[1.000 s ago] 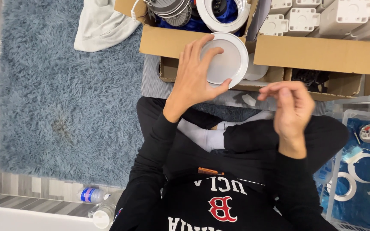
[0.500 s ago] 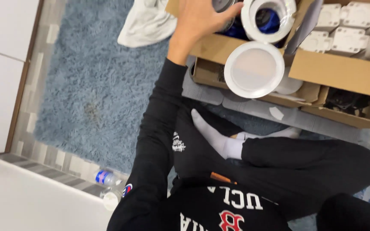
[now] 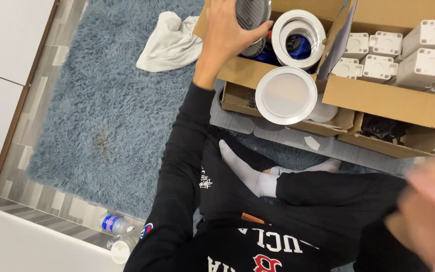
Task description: Assembling recessed LED light fixtures by snapping together the frame, diffuser, and light engine components.
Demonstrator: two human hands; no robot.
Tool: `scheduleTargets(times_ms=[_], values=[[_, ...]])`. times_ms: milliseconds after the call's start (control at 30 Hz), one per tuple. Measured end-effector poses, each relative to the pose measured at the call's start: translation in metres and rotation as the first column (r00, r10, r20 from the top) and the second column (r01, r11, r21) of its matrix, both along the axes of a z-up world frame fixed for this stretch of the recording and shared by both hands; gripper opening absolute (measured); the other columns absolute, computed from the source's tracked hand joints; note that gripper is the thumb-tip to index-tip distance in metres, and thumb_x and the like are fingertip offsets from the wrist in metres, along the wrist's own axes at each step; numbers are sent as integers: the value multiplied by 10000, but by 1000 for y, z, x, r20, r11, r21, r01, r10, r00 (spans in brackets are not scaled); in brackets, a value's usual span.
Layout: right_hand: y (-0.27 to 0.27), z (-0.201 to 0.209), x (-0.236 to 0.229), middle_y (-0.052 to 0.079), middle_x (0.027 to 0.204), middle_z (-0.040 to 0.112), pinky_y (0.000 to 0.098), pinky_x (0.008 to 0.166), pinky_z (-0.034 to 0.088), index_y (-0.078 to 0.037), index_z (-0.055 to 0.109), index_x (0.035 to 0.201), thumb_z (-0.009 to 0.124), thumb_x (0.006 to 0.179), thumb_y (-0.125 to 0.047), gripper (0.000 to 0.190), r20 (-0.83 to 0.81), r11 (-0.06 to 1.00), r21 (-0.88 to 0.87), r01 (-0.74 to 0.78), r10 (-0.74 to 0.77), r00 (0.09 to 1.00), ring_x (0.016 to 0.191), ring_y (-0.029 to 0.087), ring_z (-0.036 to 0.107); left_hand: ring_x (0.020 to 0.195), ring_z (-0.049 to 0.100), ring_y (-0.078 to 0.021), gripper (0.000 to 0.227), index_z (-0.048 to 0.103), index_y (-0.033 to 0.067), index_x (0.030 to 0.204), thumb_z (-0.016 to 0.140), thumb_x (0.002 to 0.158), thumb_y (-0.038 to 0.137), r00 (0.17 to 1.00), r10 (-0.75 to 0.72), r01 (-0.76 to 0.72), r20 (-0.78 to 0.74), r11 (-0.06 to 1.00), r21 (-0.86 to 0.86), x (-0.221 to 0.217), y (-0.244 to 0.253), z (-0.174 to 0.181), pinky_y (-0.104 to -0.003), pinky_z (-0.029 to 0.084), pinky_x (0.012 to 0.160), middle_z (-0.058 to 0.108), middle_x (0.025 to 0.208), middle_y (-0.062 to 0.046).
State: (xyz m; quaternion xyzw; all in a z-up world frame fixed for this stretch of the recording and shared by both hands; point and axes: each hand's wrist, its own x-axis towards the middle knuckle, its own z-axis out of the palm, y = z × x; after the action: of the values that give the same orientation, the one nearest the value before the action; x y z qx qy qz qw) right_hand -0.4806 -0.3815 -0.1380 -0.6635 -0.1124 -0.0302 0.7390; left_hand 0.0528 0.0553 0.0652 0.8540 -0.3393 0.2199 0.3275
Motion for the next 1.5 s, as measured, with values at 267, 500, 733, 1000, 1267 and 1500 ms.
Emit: scheduleTargets(times_ms=[267, 500, 733, 1000, 1267, 1500], values=[[250, 189, 223, 332, 1516, 511, 430, 979, 654, 8, 436, 1492, 740, 1027, -3, 556, 642, 831, -262, 491, -230, 731, 1212, 433, 736, 1370, 632, -183, 793, 476, 323, 1626, 942, 989, 402, 786, -557, 329, -270, 745, -580, -142, 17, 52, -321, 704, 1072, 571, 1522, -46], [264, 166, 228, 319, 1282, 632, 491, 1016, 622, 21, 524, 1371, 965, 965, -115, 615, 813, 617, -315, 721, -217, 540, 1148, 425, 709, 1247, 703, -166, 951, 387, 230, 1702, 945, 932, 202, 489, -777, 182, -397, 536, -825, -199, 11, 26, -303, 700, 988, 626, 1294, -47], [240, 129, 226, 326, 1164, 641, 420, 752, 532, 132, 649, 1251, 937, 962, -140, 491, 654, 726, -120, 677, -455, 604, 896, 314, 636, 1240, 690, -190, 918, 533, 171, 1633, 1024, 864, 267, 541, -749, 189, -383, 552, -812, -197, 20, -15, -433, 680, 1023, 623, 1352, -90], [222, 150, 238, 151, 1201, 704, 307, 795, 600, 25, 587, 1383, 728, 1096, -180, 380, 241, 847, -149, 511, -470, 849, 874, 180, 672, 1159, 701, -171, 472, 641, 128, 1435, 861, 1022, 190, 688, -630, 361, -361, 728, -583, -176, 42, 24, -221, 671, 828, 644, 1292, -82], [221, 176, 266, 104, 1128, 574, 268, 586, 571, -112, 508, 1446, 583, 1252, -248, 249, 132, 872, -203, 445, -426, 895, 631, 128, 571, 915, 628, -78, 588, 589, 237, 1524, 898, 1044, 376, 776, -560, 482, -288, 823, -302, -131, 34, -5, -196, 625, 766, 693, 1202, -4], [210, 169, 280, 249, 1225, 758, 432, 875, 503, 102, 732, 1495, 568, 1317, -16, 269, 538, 568, -613, 549, -208, 817, 985, 309, 613, 890, 574, -89, 524, 652, 226, 1496, 900, 1062, 382, 808, -491, 434, -326, 870, -235, -112, 29, -23, -225, 538, 730, 638, 1062, 21]])
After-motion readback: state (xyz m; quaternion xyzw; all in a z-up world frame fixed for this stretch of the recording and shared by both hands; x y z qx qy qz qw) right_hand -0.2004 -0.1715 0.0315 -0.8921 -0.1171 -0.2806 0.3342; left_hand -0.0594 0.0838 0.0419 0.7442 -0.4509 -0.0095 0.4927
